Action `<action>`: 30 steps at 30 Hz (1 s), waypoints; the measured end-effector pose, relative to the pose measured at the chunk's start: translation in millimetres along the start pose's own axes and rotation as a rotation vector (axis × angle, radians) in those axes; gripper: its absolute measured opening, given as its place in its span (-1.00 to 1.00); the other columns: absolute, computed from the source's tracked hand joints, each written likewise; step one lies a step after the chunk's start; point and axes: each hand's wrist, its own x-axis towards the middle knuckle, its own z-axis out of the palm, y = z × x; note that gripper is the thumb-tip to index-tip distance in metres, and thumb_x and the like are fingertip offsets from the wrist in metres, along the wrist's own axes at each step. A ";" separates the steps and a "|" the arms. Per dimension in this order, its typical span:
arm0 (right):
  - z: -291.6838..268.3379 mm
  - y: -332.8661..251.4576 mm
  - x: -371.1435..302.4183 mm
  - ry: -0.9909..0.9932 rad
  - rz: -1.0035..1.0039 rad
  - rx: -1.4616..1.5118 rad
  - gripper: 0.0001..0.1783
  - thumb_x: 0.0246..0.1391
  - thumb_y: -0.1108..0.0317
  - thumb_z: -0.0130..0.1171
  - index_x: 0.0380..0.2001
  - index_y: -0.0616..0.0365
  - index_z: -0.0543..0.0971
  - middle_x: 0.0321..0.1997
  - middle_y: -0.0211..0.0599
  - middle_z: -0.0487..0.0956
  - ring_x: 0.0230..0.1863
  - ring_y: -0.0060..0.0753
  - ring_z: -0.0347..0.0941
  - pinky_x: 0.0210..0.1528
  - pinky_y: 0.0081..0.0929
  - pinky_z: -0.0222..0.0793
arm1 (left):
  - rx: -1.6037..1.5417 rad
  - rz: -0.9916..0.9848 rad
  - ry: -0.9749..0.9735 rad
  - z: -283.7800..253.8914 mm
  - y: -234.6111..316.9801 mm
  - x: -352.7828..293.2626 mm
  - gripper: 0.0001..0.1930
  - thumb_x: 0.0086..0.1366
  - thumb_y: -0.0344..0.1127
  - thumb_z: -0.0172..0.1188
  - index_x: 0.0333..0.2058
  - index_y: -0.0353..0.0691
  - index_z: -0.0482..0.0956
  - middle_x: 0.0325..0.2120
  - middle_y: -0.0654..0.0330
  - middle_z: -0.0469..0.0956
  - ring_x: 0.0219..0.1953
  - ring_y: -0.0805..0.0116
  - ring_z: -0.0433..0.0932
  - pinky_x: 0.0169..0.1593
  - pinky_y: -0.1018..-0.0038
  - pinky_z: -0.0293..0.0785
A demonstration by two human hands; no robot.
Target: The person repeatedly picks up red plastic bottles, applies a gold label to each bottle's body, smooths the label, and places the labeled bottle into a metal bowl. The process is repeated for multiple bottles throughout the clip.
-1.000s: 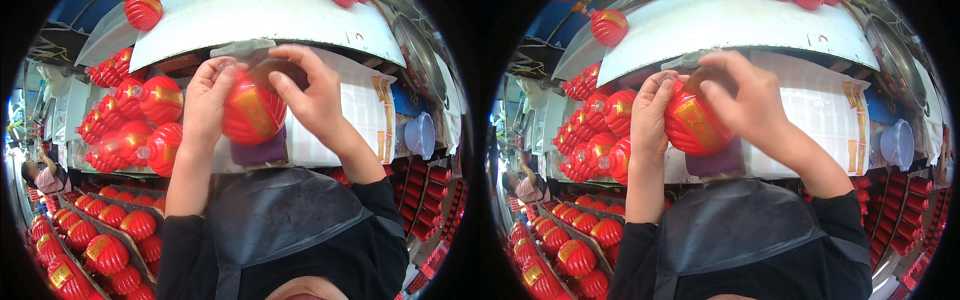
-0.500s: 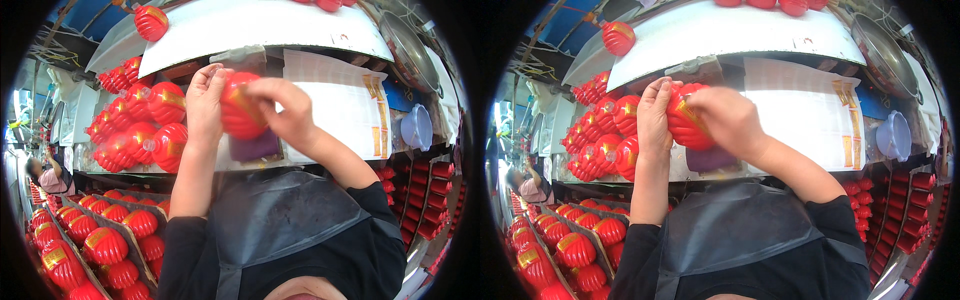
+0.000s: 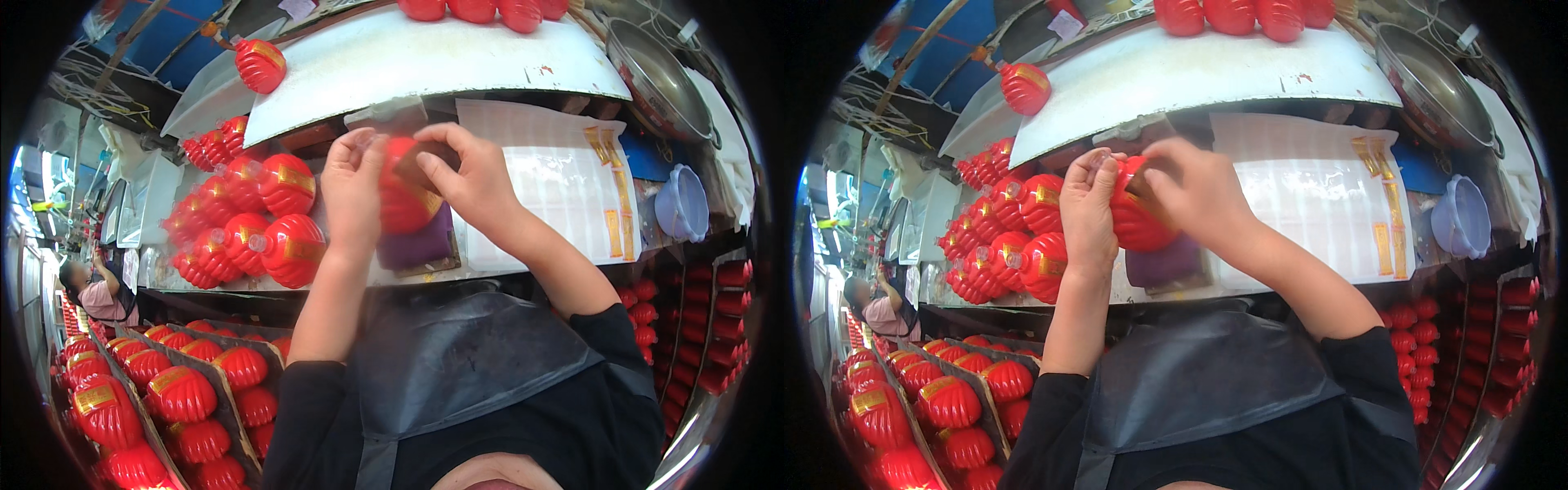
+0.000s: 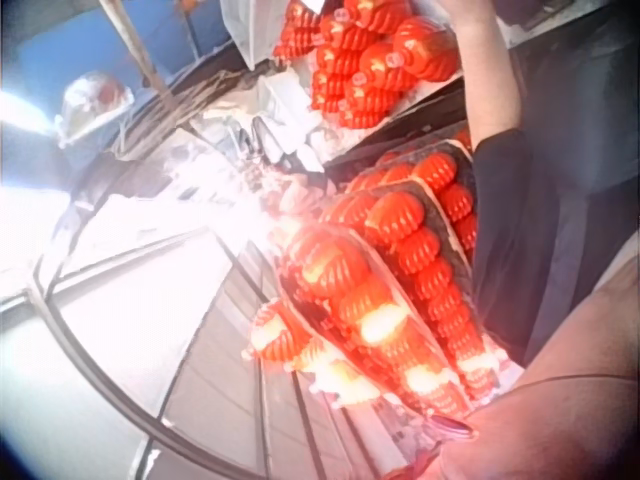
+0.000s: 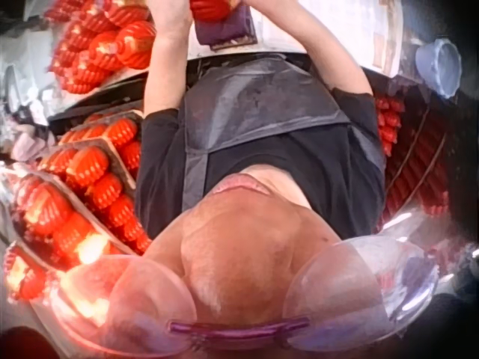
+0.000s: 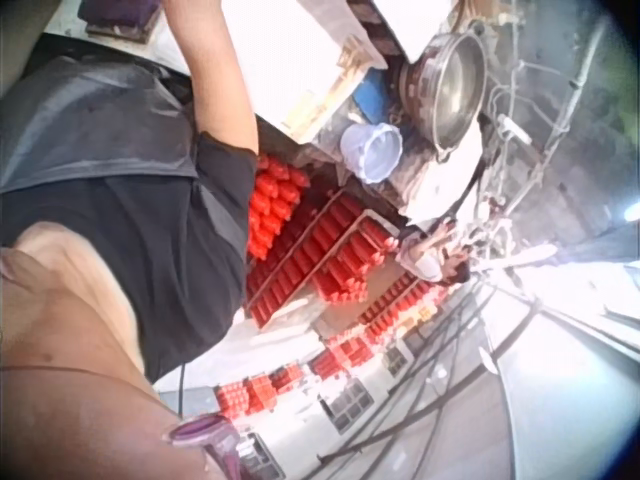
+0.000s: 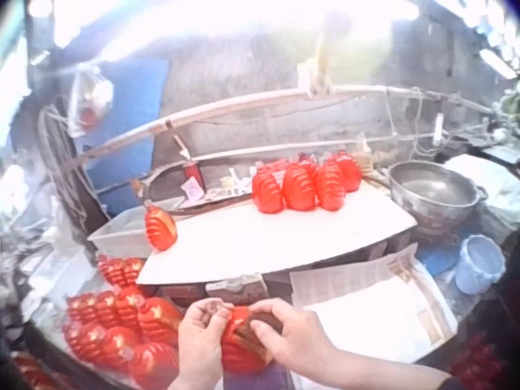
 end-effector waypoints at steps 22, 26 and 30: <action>-197.5 77.4 93.4 0.074 0.435 -0.218 -0.53 0.25 -0.01 0.23 -0.38 0.27 0.68 -0.36 -0.27 0.64 -0.27 -0.45 0.52 -0.13 -0.41 0.42 | 0.435 0.388 0.171 -48.5 74.5 279.4 -0.74 0.45 -0.36 0.28 -0.02 -0.42 0.57 -0.14 0.13 0.68 -0.12 0.48 0.63 -0.02 0.56 0.51; -212.0 97.4 167.4 0.264 0.008 -0.819 -0.51 0.25 0.01 0.23 0.01 0.20 0.56 -0.15 0.03 0.69 -0.08 0.08 0.63 -0.05 -0.11 0.52 | 0.543 0.398 0.207 -65.6 53.0 325.6 -0.69 0.44 -0.34 0.29 0.03 -0.41 0.55 -0.09 0.15 0.64 -0.06 0.46 0.61 0.06 0.55 0.50; -222.1 112.8 254.3 0.323 -0.096 -1.179 -0.32 0.28 -0.03 0.19 0.34 0.07 0.37 0.15 0.05 0.60 0.05 0.12 0.62 0.06 -0.04 0.54 | 0.542 0.373 0.208 -81.5 34.8 359.3 -0.70 0.46 -0.37 0.27 0.06 -0.42 0.54 -0.10 0.18 0.64 -0.05 0.47 0.60 0.06 0.55 0.50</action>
